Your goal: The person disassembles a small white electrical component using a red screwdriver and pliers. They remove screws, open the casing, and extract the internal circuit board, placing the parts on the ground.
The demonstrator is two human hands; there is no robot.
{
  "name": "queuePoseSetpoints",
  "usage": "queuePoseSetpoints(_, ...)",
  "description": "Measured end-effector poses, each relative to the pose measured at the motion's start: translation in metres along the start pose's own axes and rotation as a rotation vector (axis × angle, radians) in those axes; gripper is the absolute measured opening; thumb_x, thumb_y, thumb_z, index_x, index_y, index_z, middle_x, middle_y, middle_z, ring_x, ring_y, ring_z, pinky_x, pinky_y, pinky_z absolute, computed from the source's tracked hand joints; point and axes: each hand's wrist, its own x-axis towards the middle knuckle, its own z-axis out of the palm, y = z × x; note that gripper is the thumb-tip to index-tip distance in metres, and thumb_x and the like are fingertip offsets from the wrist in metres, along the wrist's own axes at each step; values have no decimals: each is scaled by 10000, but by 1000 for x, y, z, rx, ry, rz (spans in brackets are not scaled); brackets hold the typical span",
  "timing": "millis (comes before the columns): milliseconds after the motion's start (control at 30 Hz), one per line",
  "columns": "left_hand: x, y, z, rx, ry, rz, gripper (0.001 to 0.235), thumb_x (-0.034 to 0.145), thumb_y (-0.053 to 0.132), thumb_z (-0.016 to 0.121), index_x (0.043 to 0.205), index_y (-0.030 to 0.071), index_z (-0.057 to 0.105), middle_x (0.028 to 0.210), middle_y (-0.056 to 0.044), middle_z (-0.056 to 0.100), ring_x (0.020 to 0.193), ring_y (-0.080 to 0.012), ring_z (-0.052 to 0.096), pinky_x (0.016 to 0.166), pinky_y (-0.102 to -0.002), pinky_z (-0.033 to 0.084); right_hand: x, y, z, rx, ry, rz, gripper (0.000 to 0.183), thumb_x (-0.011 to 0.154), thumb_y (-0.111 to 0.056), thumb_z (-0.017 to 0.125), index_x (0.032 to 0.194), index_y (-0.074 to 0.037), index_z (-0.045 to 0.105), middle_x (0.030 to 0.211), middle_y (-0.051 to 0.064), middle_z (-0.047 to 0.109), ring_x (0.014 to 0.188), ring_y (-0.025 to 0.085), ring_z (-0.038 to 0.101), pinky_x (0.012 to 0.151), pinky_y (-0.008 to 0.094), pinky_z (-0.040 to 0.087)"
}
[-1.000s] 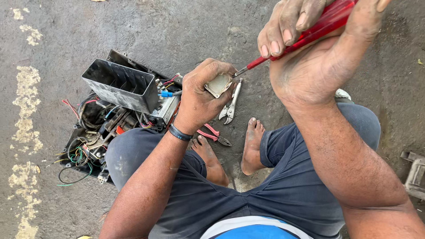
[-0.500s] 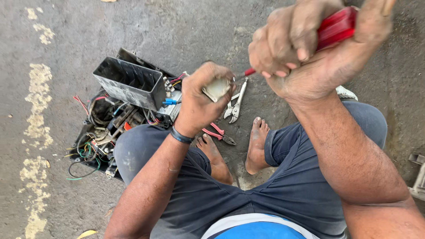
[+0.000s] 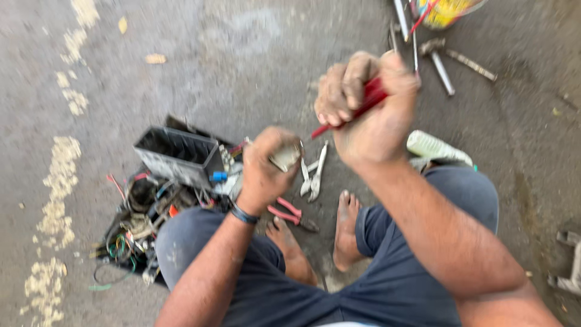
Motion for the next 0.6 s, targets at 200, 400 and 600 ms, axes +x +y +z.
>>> queuePoseSetpoints(200, -6, -2, 14, -113, 79, -165, 181, 827, 19, 769, 981, 57, 681, 925, -86, 709, 831, -237, 722, 760, -317, 553, -2, -6, -4, -21, 7, -61, 516, 1121, -417, 438, 714, -101, 411, 611, 40, 387, 545, 148, 386, 546, 318, 396)
queuePoseSetpoints(400, -3, -4, 14, -2, 45, -112, 184, 816, 22, 775, 967, 52, 675, 902, -94, 687, 829, -239, 708, 755, -320, 545, 6, -8, 6, -67, 96, 6, 567, 1132, -485, 403, 713, -103, 421, 615, 48, 394, 557, 153, 381, 566, 321, 384)
queuePoseSetpoints(600, -6, -5, 19, -30, 69, -113, 220, 777, 9, 757, 979, 48, 679, 899, -101, 683, 827, -257, 710, 759, -340, 552, 7, -8, 3, -52, 137, -38, 564, 1163, -444, 438, 727, -86, 433, 602, 35, 399, 528, 143, 376, 506, 295, 372)
